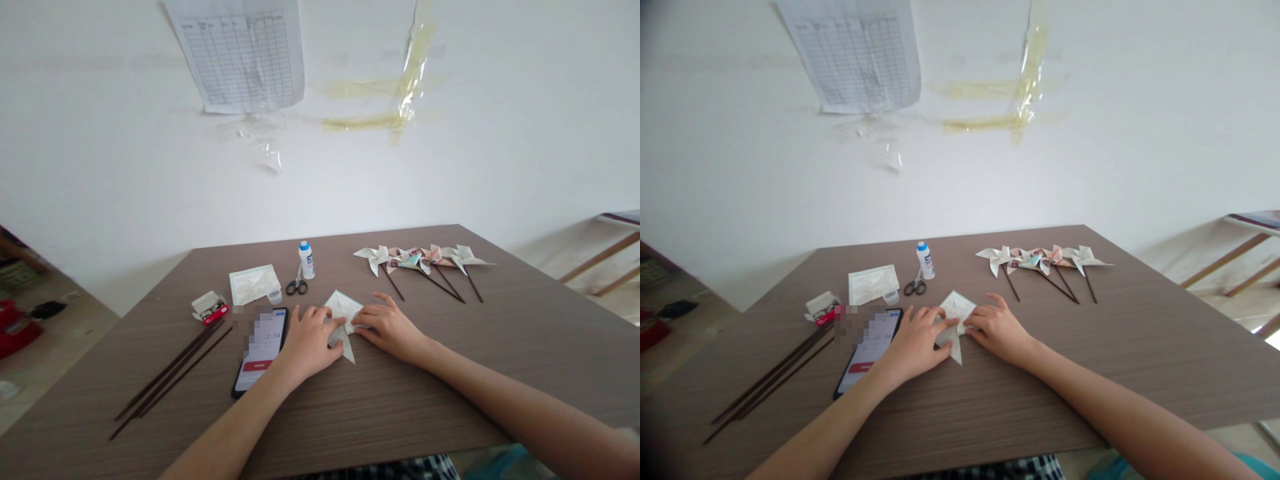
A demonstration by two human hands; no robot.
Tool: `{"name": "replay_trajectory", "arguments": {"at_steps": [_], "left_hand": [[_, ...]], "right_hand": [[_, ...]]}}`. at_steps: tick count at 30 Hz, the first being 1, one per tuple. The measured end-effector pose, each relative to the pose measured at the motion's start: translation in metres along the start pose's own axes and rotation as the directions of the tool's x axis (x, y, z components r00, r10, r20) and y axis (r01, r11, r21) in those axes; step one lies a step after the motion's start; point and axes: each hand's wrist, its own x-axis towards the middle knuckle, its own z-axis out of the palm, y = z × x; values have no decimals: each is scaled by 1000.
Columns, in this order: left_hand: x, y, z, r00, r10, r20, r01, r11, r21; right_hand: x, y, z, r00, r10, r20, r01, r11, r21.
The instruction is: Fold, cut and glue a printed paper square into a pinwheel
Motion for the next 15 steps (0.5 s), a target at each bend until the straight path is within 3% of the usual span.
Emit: {"name": "replay_trajectory", "arguments": {"at_steps": [7, 15], "left_hand": [[2, -4, 9, 998, -6, -58, 5, 1000, -19], [-1, 2, 2, 1000, -19, -4, 19, 1000, 11]], "right_hand": [[0, 2, 1, 999, -41, -7, 41, 999, -26], [0, 1, 0, 1000, -14, 10, 14, 1000, -8]]}}
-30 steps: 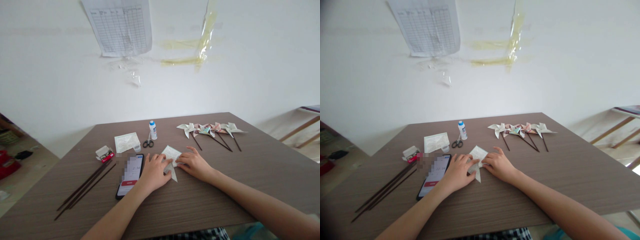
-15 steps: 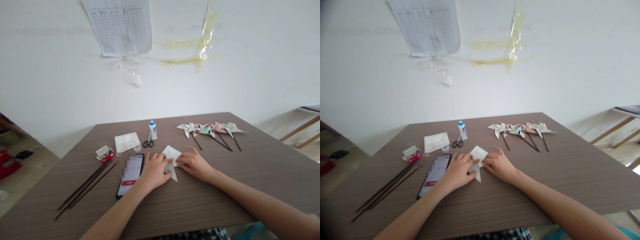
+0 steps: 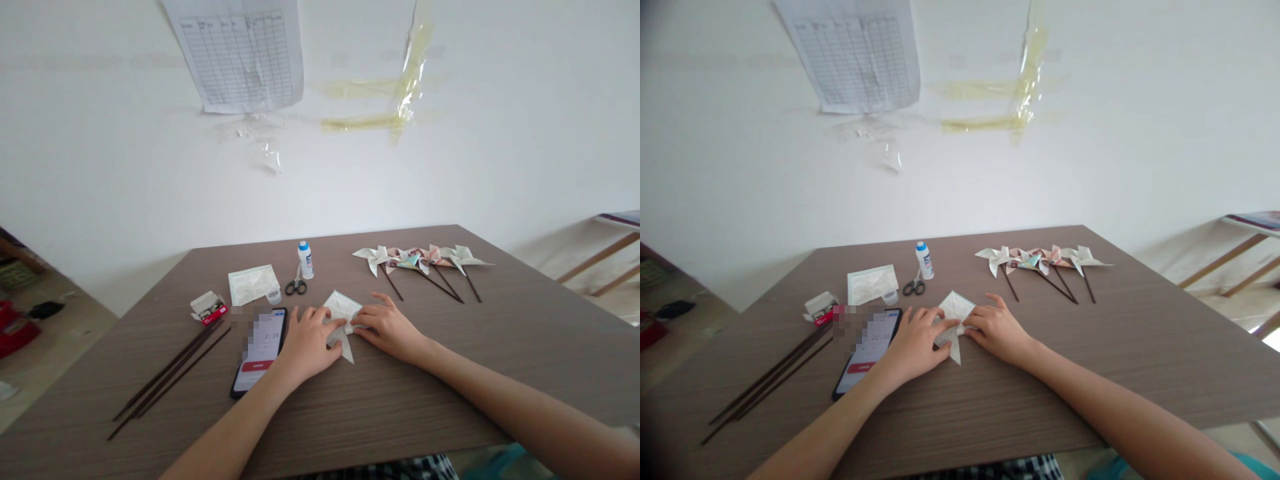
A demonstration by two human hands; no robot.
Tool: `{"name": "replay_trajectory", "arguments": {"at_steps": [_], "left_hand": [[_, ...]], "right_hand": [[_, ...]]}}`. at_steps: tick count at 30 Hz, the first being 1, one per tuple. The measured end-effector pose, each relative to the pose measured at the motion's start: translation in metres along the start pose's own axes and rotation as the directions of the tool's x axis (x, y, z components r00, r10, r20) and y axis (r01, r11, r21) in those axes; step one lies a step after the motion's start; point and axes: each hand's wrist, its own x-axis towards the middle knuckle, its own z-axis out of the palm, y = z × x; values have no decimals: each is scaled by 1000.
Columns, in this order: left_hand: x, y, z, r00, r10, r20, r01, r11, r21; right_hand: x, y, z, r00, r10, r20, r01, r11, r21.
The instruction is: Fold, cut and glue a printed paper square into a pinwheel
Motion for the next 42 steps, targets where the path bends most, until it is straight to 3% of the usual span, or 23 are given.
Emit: {"name": "replay_trajectory", "arguments": {"at_steps": [42], "left_hand": [[4, -4, -2, 1000, -1, 15, 2, 998, -62]], "right_hand": [[0, 1, -3, 1000, 10, -5, -10, 1000, 3]]}}
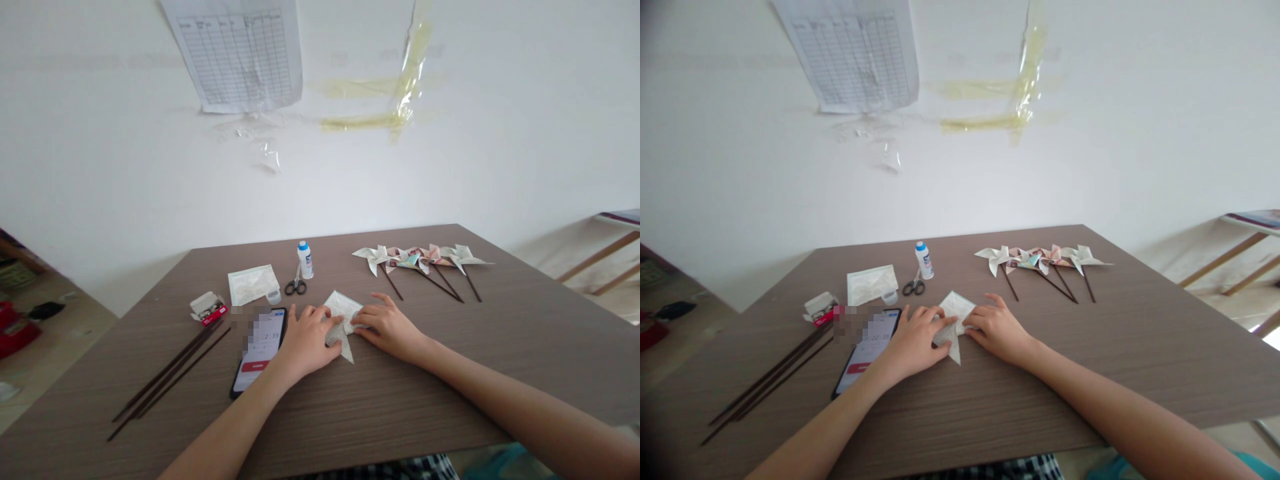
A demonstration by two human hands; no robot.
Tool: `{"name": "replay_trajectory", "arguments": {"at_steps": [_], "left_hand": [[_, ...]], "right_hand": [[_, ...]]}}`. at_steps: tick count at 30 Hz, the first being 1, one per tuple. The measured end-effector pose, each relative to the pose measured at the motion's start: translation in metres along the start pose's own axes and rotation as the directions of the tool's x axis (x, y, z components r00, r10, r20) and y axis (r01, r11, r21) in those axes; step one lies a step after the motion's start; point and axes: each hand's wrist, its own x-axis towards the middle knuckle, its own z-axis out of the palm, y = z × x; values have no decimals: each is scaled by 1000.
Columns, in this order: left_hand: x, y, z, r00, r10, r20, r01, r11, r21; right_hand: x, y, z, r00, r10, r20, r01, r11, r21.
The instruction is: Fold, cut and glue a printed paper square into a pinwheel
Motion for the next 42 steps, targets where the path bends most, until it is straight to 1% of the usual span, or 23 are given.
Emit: {"name": "replay_trajectory", "arguments": {"at_steps": [3, 9, 18, 24, 33, 42], "left_hand": [[-1, 1, -1, 1000, 8, 5, -8, 1000, 21], [-2, 2, -3, 1000, 6, 17, -8, 998, 62], [0, -1, 0, 1000, -27, 10, 27, 1000, 6], [-1, 1, 0, 1000, -21, -20, 21, 1000, -12], [-3, 1, -2, 1000, -17, 22, 16, 999, 29], [-4, 0, 0, 1000, -14, -14, 14, 999, 36]], "right_hand": [[1, 0, 0, 1000, -13, -14, 13, 1000, 3], [1, -1, 0, 1000, -2, 0, 2, 1000, -3], [0, 1, 3, 999, -40, -29, 40, 999, -20], [1, -1, -1, 1000, -25, -9, 25, 1000, -1], [1, -1, 1, 1000, 9, 17, -9, 1000, 13], [2, -3, 0, 1000, 20, 1, -20, 1000, 15]]}}
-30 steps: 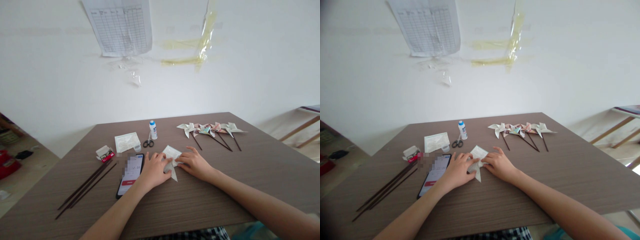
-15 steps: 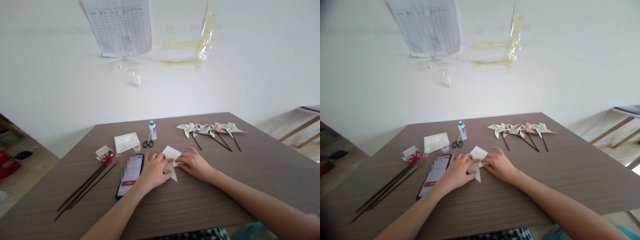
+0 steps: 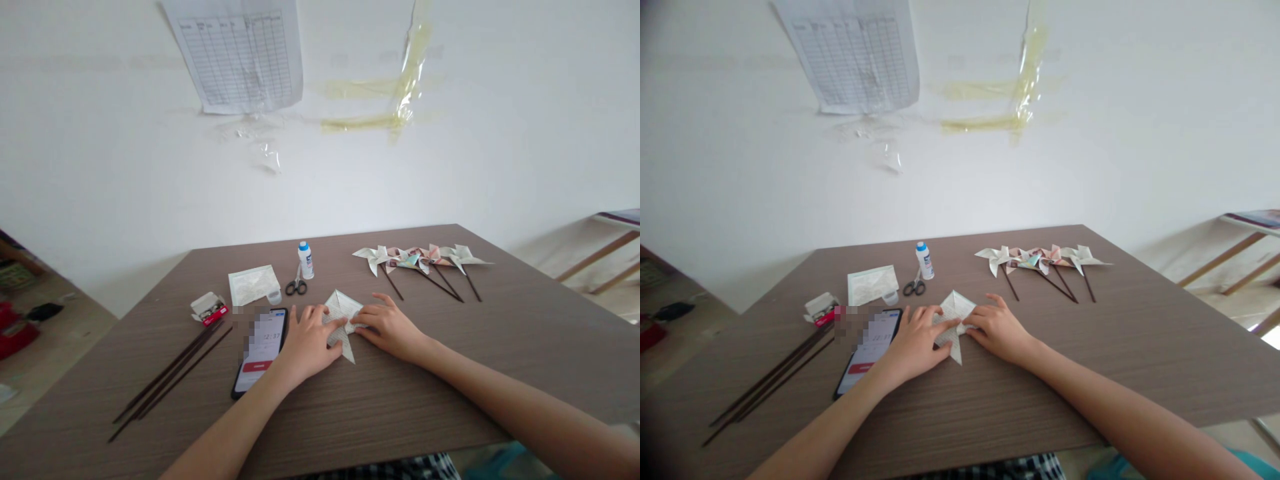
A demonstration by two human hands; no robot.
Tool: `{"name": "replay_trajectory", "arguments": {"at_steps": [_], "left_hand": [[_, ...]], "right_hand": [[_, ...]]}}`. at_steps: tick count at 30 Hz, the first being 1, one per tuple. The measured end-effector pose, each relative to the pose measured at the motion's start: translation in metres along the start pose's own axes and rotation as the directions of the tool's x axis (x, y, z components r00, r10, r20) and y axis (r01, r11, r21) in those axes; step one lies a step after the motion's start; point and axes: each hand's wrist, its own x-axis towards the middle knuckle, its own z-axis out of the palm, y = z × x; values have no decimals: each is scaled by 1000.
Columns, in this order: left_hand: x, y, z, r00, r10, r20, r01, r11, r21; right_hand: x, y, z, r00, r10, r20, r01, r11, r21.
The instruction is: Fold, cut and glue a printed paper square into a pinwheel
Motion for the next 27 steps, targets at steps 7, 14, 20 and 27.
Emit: {"name": "replay_trajectory", "arguments": {"at_steps": [7, 14, 20, 27], "left_hand": [[1, -1, 3, 1000, 3, 11, -3, 1000, 1], [2, -2, 3, 1000, -4, -18, 3, 999, -49], [3, -2, 3, 1000, -27, -5, 26, 998, -54], [3, -2, 3, 1000, -9, -15, 9, 999, -46]], "right_hand": [[1, -1, -2, 1000, 12, 13, -12, 1000, 5], [-1, 1, 0, 1000, -22, -3, 22, 1000, -23], [-1, 0, -2, 1000, -10, 12, 10, 1000, -14], [0, -1, -3, 999, -2, 39, 4, 999, -44]]}}
